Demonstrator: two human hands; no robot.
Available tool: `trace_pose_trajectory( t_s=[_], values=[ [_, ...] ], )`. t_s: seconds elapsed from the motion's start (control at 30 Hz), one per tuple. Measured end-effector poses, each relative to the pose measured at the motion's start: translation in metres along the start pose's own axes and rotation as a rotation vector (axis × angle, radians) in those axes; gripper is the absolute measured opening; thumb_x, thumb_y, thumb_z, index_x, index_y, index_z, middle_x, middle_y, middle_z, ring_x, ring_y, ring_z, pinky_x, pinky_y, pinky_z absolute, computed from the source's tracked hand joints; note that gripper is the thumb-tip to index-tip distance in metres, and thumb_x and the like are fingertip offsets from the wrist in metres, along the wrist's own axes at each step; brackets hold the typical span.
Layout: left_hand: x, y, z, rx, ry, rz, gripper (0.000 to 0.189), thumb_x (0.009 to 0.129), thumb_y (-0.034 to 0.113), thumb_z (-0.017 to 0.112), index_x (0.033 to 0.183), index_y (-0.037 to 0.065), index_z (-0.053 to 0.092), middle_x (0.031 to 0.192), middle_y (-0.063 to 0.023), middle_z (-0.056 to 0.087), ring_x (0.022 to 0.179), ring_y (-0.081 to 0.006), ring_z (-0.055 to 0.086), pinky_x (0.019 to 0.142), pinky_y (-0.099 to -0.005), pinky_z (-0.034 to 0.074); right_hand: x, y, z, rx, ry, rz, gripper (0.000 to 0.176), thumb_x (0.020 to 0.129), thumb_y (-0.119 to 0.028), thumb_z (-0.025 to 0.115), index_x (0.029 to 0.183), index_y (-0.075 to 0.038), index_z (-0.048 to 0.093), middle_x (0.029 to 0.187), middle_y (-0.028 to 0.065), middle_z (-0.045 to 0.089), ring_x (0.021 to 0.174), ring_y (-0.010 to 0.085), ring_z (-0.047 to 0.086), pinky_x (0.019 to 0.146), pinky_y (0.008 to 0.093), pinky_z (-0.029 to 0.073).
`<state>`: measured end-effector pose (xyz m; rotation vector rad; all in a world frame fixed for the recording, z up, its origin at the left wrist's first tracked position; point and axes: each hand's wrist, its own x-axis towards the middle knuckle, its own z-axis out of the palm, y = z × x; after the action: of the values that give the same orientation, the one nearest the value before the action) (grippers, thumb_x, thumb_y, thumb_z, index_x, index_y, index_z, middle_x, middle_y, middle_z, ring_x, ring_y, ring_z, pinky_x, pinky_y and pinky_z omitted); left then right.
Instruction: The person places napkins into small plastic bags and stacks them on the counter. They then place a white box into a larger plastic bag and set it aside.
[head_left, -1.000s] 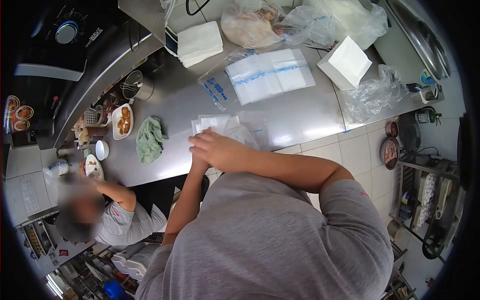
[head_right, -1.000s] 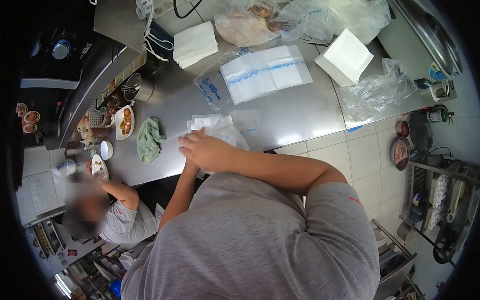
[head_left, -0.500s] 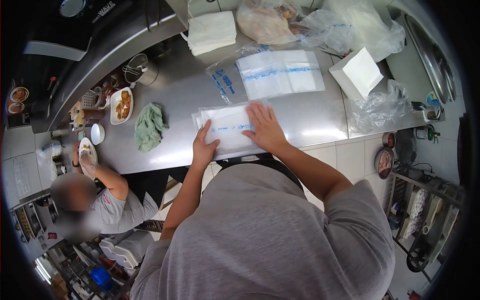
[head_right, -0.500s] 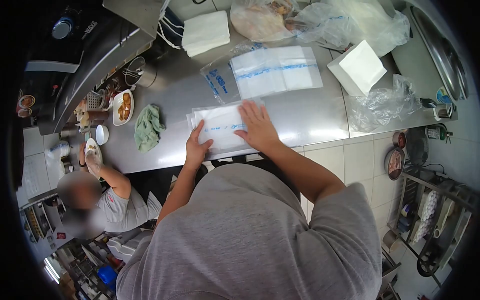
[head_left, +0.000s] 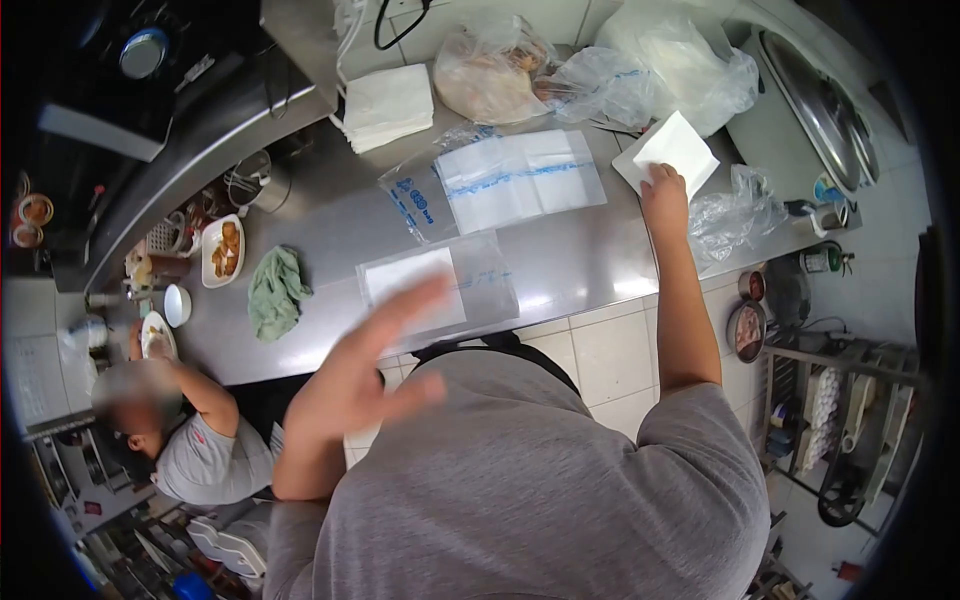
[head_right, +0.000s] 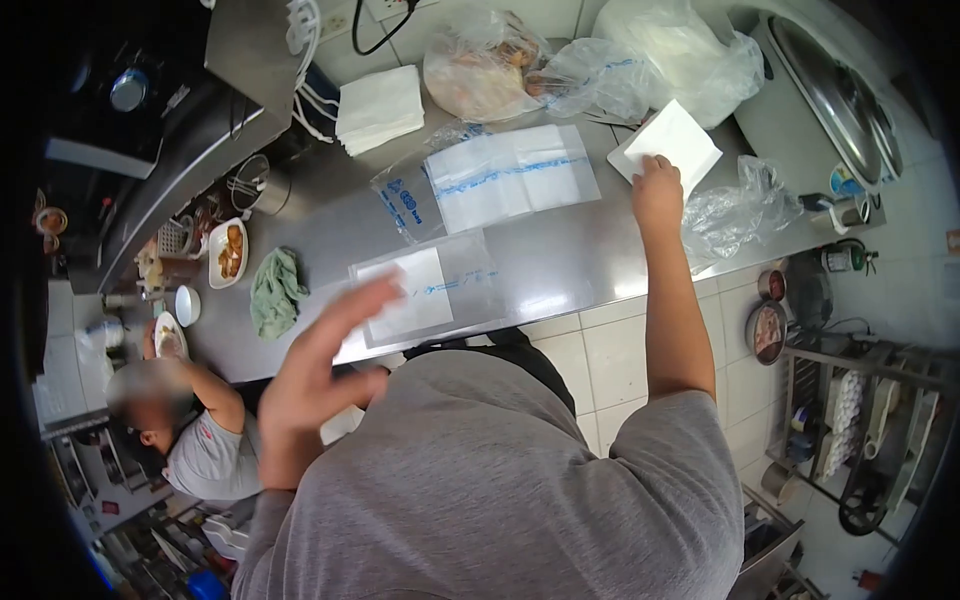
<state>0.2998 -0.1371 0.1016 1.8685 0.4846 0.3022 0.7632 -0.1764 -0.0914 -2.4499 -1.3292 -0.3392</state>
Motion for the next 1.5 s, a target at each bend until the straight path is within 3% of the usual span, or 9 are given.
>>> trace_pose_trajectory(
  t_s=[0.17,0.5,0.73,0.9,1.0,1.03,1.13,1.3,1.5],
  values=[
    [0.019,0.101,0.024,-0.254,-0.576,0.657,0.032,0.096,0.014,0.052,0.121,-0.002,0.059,0.131,-0.0219,0.055,0.126,-0.0367,0.051,0.104,-0.0458,0.042,0.003,-0.018,-0.007,0.194,0.021,-0.073,0.015,0.085,-0.011,0.061,0.094,0.000,0.066,0.098,0.0166,0.065,0.093,0.0360,0.060,0.082,0.0424,0.048],
    [0.010,0.095,0.038,-0.351,-0.205,0.831,0.028,0.086,0.005,0.059,0.111,-0.005,0.068,0.120,-0.0163,0.064,0.104,-0.0279,0.063,0.097,-0.0386,0.046,-0.055,-0.191,0.059,0.482,-0.158,-0.240,0.022,0.081,-0.020,0.070,0.093,-0.002,0.065,0.101,0.0158,0.062,0.099,0.0341,0.057,0.085,0.0440,0.047],
    [0.012,0.059,0.010,-0.490,-0.335,0.748,0.029,0.091,0.007,0.055,0.118,-0.002,0.061,0.126,-0.0190,0.058,0.112,-0.0317,0.059,0.095,-0.0415,0.047,-0.049,-0.187,0.105,0.448,-0.227,-0.308,0.012,0.078,-0.014,0.067,0.086,-0.005,0.064,0.093,0.0128,0.061,0.089,0.0327,0.057,0.077,0.0449,0.046],
    [0.019,-0.063,0.019,-0.390,0.486,-0.115,0.024,0.091,0.000,0.057,0.114,0.001,0.063,0.116,-0.0079,0.065,0.105,-0.0153,0.061,0.088,-0.0297,0.049,-0.054,-0.233,-0.043,1.438,-0.678,-0.075,0.010,0.089,-0.012,0.061,0.093,-0.003,0.065,0.088,0.0042,0.062,0.079,0.0179,0.058,0.074,0.0293,0.046],
    [-0.009,-0.143,0.038,-0.257,0.623,-0.416,0.023,0.090,0.000,0.058,0.112,0.002,0.064,0.108,-0.0065,0.068,0.096,-0.0144,0.063,0.084,-0.0269,0.049,-0.075,-0.232,-0.194,1.927,-1.278,-0.609,0.033,0.090,-0.030,0.064,0.104,0.001,0.061,0.105,0.0120,0.061,0.101,0.0230,0.058,0.087,0.0381,0.047],
    [-0.016,-0.165,0.043,-0.160,0.620,-0.429,0.022,0.090,0.001,0.059,0.112,0.002,0.064,0.106,-0.0059,0.068,0.094,-0.0136,0.063,0.083,-0.0265,0.048,-0.083,-0.243,-0.201,2.163,-1.101,-1.113,0.040,0.088,-0.035,0.067,0.106,0.001,0.061,0.107,0.0133,0.062,0.104,0.0234,0.059,0.090,0.0407,0.047],
    [-0.025,-0.188,0.052,-0.100,0.605,-0.481,0.021,0.089,0.002,0.060,0.109,0.002,0.065,0.102,-0.0045,0.069,0.087,-0.0119,0.063,0.077,-0.0254,0.048,-0.071,-0.241,-0.216,2.121,-1.294,-1.499,0.036,0.089,-0.027,0.067,0.119,-0.008,0.060,0.123,0.0155,0.059,0.109,0.0297,0.058,0.090,0.0456,0.048],
    [-0.013,-0.174,0.055,-0.275,0.569,-0.424,0.025,0.090,-0.003,0.056,0.113,0.001,0.063,0.107,-0.0065,0.066,0.094,-0.0135,0.062,0.085,-0.0269,0.047,-0.057,-0.237,0.018,0.609,-0.369,-0.266,0.038,0.080,-0.024,0.070,0.109,-0.001,0.065,0.114,0.0207,0.061,0.109,0.0380,0.054,0.092,0.0456,0.044],
    [0.001,-0.158,0.047,-0.308,0.532,-0.381,0.024,0.092,-0.003,0.054,0.114,0.001,0.062,0.110,-0.0062,0.065,0.099,-0.0151,0.062,0.092,-0.0285,0.047,-0.053,-0.190,0.106,0.648,-0.211,-0.192,0.015,0.078,-0.008,0.070,0.088,-0.001,0.061,0.091,0.0178,0.062,0.089,0.0373,0.058,0.081,0.0444,0.047]
  ],
)
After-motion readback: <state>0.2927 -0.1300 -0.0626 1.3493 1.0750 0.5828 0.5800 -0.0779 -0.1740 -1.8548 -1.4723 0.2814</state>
